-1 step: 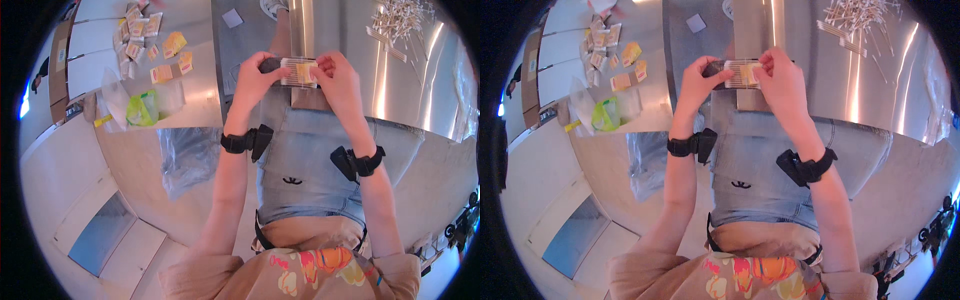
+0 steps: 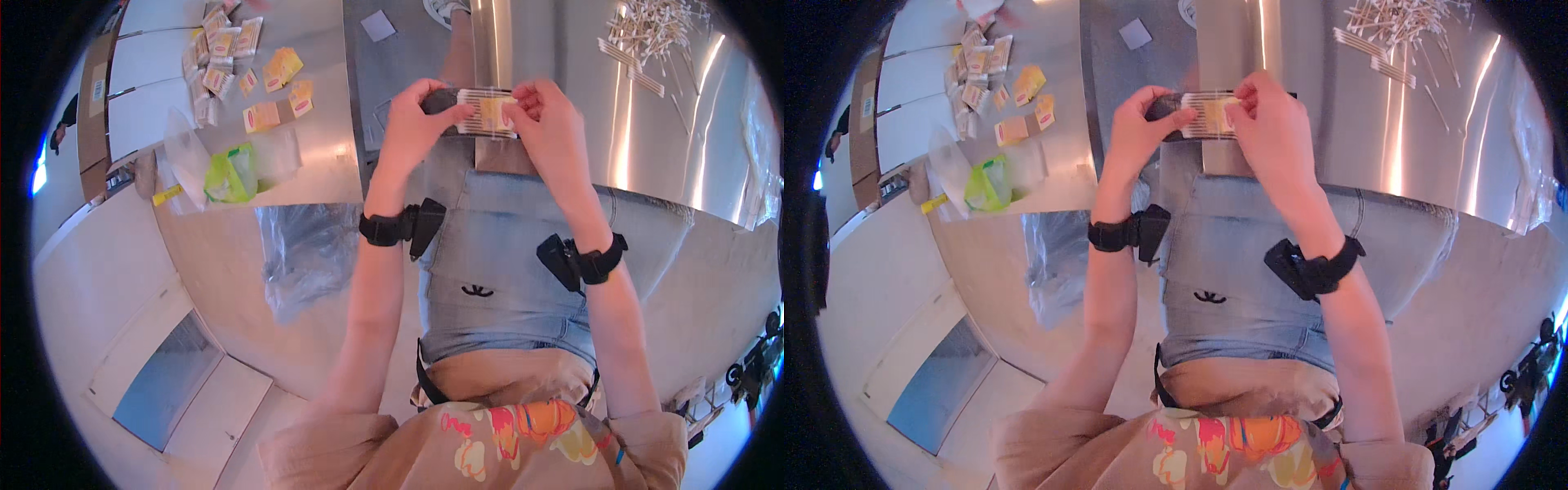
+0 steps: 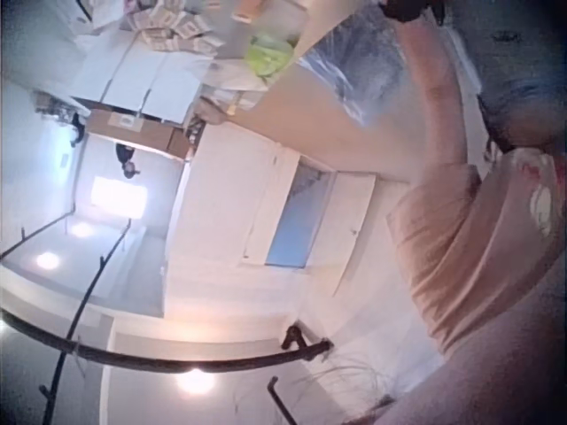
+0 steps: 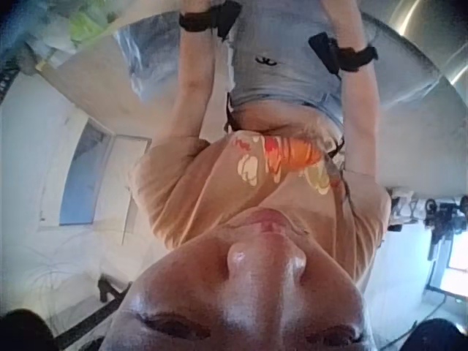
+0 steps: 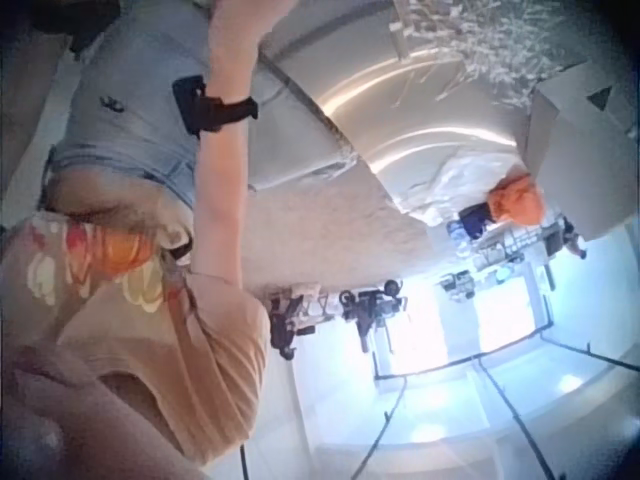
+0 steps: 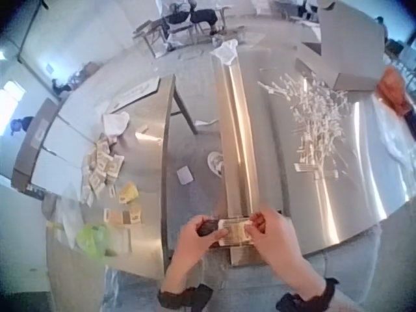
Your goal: Sorting cotton swabs and placing them into a small package.
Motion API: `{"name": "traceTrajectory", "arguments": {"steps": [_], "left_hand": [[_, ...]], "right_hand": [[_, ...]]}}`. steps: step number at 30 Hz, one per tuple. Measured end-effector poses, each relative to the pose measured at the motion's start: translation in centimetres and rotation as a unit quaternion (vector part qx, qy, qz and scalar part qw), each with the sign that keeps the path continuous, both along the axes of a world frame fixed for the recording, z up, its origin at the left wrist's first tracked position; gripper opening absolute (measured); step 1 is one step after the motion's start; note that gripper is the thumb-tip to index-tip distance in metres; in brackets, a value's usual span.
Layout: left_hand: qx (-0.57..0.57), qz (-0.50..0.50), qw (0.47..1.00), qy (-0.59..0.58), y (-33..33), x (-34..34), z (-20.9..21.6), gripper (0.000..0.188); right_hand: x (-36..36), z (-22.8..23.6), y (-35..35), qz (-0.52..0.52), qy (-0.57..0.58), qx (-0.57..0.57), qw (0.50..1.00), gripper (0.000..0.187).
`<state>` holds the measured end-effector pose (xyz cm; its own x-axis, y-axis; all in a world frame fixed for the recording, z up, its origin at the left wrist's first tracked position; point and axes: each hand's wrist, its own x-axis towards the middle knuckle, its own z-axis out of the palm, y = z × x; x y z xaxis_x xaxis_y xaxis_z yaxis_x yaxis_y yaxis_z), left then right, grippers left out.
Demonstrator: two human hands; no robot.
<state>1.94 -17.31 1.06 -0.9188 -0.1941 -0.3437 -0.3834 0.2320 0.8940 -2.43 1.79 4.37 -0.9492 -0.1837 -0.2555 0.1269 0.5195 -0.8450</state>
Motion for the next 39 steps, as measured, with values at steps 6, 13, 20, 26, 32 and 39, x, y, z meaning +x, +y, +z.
{"name": "traceTrajectory", "arguments": {"steps": [6,13,20,26,32,39], "left_hand": [[-0.033,-0.007,0.999,0.029,-0.4,0.2,-0.6,0.039],[0.079,0.014,0.996,0.026,-0.6,0.4,-0.3,0.044],[0.087,-0.007,0.996,-0.028,-0.7,1.0,0.7,0.05],[0.172,0.046,0.981,-0.072,-2.8,2.4,0.7,0.054],[0.169,0.024,0.983,-0.071,-3.0,2.7,0.2,0.044],[0.214,0.042,0.973,-0.07,-2.6,2.5,-0.1,0.036]], "right_hand": [[0.9,0.2,-1.4,0.013,0.035,0.043,0.998,0.018],[1.0,0.0,-1.0,-0.006,0.013,0.023,1.0,0.018],[1.1,-0.1,-1.0,-0.005,0.036,0.024,0.999,0.017],[1.0,0.2,-0.9,-0.01,0.034,0.027,0.999,0.017],[1.3,0.1,-1.3,-0.001,0.043,0.039,0.998,0.017],[1.3,0.2,-1.2,0.005,0.049,0.045,0.998,0.017]]}}
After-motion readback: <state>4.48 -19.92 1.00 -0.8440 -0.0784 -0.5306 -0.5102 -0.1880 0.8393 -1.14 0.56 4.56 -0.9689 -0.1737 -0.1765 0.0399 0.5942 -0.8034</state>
